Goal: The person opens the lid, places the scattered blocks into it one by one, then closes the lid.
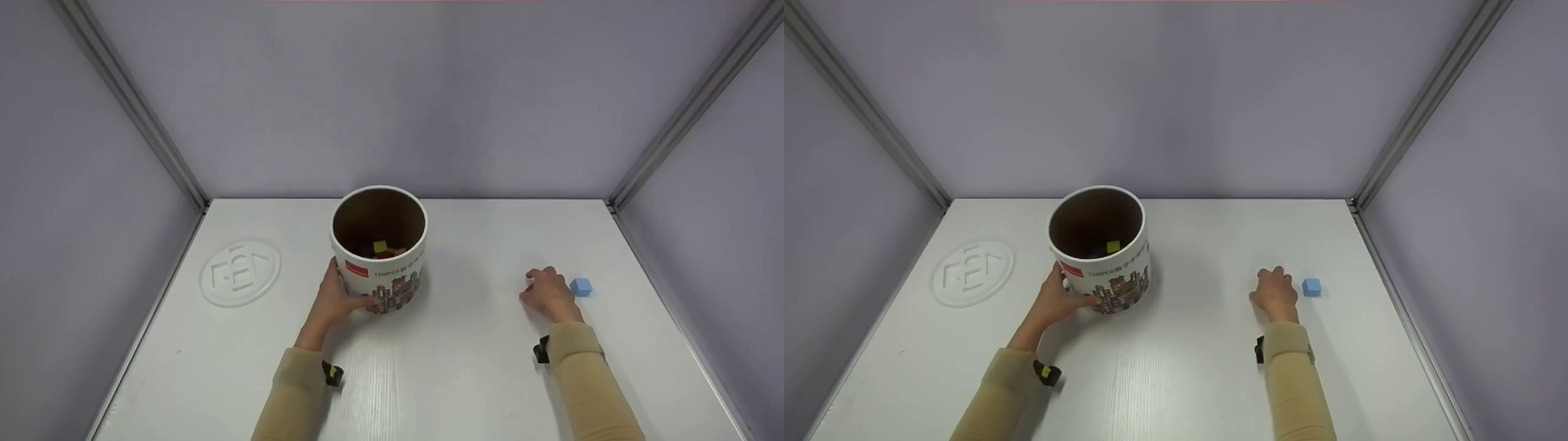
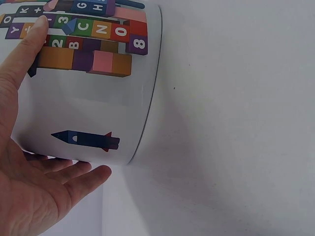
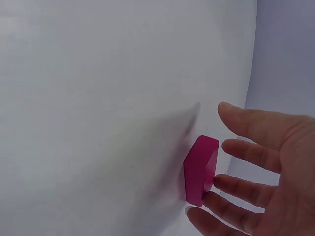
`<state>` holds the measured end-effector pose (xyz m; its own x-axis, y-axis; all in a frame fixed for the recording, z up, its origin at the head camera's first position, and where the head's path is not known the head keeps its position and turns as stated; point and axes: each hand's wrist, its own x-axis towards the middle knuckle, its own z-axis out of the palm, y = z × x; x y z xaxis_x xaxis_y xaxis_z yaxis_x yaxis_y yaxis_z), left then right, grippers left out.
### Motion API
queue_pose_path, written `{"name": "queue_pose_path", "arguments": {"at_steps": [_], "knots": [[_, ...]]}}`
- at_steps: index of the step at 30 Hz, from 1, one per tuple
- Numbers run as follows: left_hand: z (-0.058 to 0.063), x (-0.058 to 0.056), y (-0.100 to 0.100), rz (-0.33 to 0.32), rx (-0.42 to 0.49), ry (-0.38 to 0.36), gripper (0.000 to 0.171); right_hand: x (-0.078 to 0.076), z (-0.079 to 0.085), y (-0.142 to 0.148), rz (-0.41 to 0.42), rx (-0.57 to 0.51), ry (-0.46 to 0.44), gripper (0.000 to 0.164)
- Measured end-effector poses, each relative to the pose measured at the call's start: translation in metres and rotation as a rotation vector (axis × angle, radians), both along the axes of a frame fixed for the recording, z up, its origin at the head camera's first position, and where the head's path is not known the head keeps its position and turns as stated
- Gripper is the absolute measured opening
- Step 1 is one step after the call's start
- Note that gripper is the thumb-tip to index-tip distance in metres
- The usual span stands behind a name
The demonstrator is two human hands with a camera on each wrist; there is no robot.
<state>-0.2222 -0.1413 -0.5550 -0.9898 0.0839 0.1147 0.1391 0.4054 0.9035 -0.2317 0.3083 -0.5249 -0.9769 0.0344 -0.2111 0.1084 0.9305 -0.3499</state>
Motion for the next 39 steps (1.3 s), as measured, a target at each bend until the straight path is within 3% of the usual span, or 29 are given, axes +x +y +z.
{"name": "queue_pose_path", "arguments": {"at_steps": [9, 25, 31, 39], "knots": [[0.001, 0.001, 0.001, 0.010, 0.008, -0.026, 0.127, -0.003, -0.005, 0.005, -0.001, -0.014, -0.080, 0.055], [0.000, -0.001, 0.001, 0.016, -0.001, -0.022, 0.127, -0.011, 0.000, -0.002, 0.033, 0.027, -0.073, 0.045], [0.001, 0.000, 0.001, 0.016, 0.006, -0.020, 0.127, -0.015, 0.008, -0.009, 0.054, -0.022, -0.015, 0.046], [0.000, 0.000, 0.001, 0.007, -0.001, 0.004, 0.124, -0.015, 0.034, -0.031, 0.097, -0.173, 0.071, 0.051]]}}
